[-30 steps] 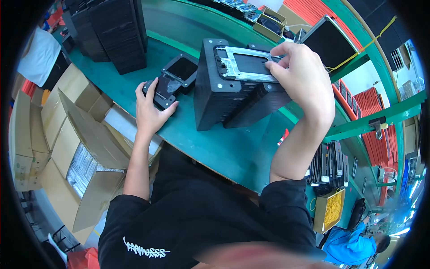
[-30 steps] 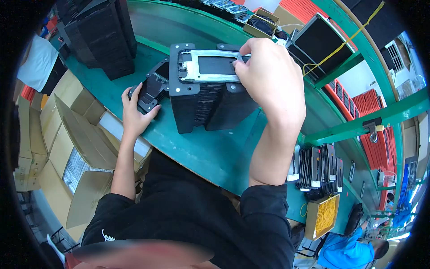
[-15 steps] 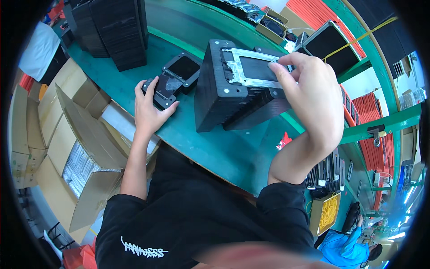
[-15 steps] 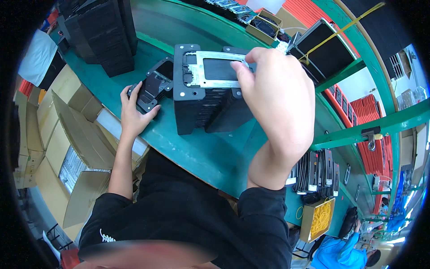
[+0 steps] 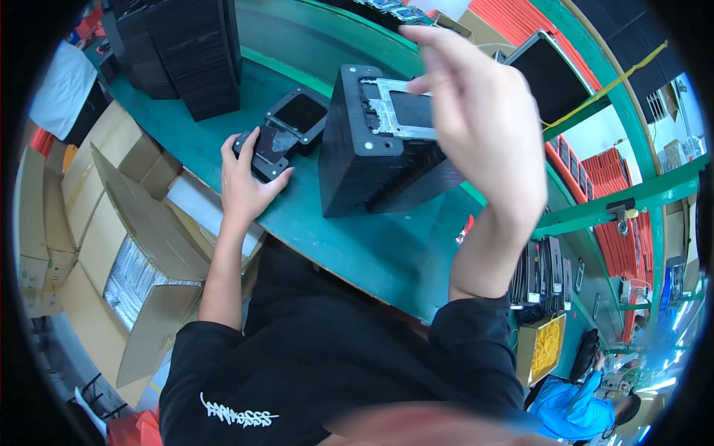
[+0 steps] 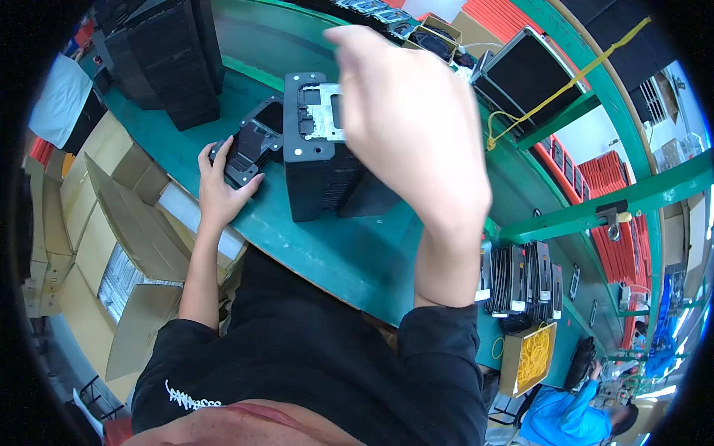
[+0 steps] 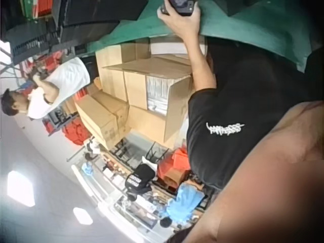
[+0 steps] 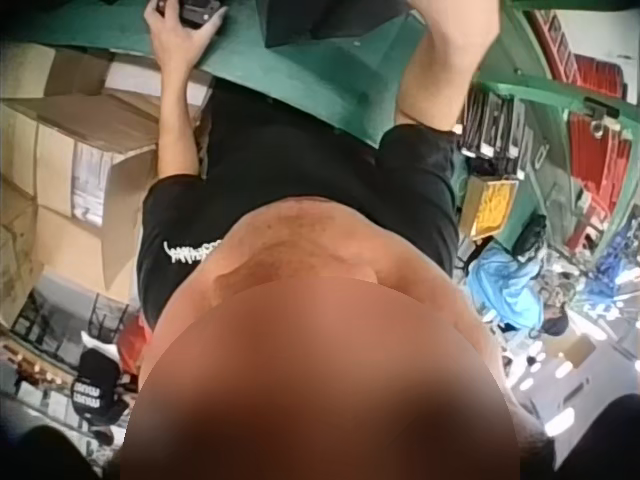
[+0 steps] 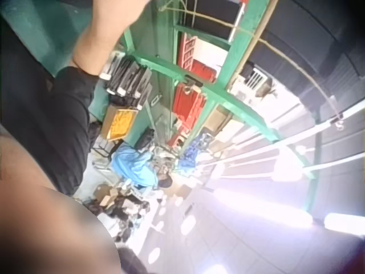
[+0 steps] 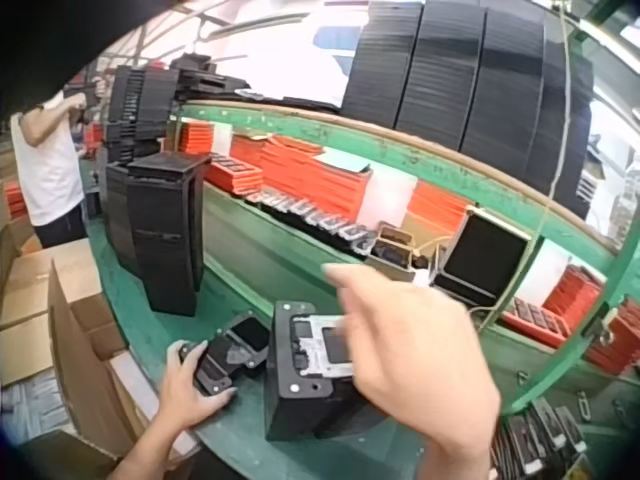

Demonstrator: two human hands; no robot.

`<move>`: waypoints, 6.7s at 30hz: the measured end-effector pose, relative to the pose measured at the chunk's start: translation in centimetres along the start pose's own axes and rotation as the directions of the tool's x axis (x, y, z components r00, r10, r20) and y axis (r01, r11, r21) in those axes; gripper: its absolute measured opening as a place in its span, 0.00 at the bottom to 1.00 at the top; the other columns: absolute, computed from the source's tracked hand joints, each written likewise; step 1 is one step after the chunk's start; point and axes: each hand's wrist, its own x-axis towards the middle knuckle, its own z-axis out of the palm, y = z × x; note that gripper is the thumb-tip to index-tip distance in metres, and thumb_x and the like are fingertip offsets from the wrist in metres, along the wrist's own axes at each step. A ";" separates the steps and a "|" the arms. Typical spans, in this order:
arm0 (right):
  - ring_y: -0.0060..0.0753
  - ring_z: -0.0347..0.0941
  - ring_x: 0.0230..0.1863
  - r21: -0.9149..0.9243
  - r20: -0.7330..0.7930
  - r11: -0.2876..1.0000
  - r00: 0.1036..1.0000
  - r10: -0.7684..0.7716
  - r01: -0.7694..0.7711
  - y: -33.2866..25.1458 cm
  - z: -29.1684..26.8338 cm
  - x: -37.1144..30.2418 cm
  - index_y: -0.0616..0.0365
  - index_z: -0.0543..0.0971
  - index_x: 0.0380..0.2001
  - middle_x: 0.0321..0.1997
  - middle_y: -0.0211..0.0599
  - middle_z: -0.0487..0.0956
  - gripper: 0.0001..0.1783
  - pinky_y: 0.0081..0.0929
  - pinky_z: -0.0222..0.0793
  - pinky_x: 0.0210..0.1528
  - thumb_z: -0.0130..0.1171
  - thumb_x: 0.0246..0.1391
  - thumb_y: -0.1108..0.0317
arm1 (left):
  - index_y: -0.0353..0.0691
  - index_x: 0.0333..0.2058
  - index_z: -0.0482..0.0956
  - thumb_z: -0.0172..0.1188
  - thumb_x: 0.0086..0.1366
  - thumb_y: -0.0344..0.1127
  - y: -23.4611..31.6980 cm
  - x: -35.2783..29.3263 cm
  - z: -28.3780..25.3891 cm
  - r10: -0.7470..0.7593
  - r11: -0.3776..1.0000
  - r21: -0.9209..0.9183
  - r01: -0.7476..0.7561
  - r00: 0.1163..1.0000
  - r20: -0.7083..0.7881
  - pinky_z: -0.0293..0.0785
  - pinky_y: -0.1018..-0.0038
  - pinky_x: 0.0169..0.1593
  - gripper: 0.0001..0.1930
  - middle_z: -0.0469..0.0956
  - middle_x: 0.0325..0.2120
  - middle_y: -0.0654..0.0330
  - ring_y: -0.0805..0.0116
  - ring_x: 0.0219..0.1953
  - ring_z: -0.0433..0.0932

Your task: Assemble tablet screens into plastic housings on a factory assembly line.

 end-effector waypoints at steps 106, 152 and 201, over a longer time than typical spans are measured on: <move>0.22 0.80 0.43 0.681 -0.207 0.717 0.902 0.380 -0.146 13.6 2.4 -8.1 0.57 0.82 0.55 0.45 0.32 0.84 0.17 0.22 0.74 0.44 0.57 0.70 0.59 | 0.37 0.66 0.69 0.67 0.66 0.37 22.7 11.6 -6.0 0.497 0.848 -0.393 -0.356 0.792 0.354 0.70 0.72 0.58 0.31 0.77 0.46 0.60 0.71 0.50 0.76; 0.32 0.70 0.63 0.821 0.134 0.540 0.982 0.134 -0.186 13.1 4.9 -6.9 0.55 0.68 0.70 0.66 0.42 0.74 0.29 0.29 0.65 0.65 0.51 0.68 0.59 | 0.37 0.61 0.76 0.67 0.64 0.35 17.1 10.3 -8.5 0.511 0.833 -0.382 -0.400 0.822 0.252 0.67 0.67 0.64 0.27 0.78 0.56 0.46 0.58 0.60 0.75; 0.32 0.77 0.28 0.967 -0.181 0.186 0.983 0.011 0.176 5.5 -0.1 -8.0 0.71 0.76 0.49 0.29 0.41 0.78 0.14 0.26 0.76 0.34 0.47 0.71 0.70 | 0.38 0.55 0.75 0.63 0.67 0.35 14.9 9.7 -5.1 0.394 0.497 -0.838 0.225 0.802 0.449 0.68 0.77 0.59 0.19 0.74 0.50 0.60 0.73 0.56 0.71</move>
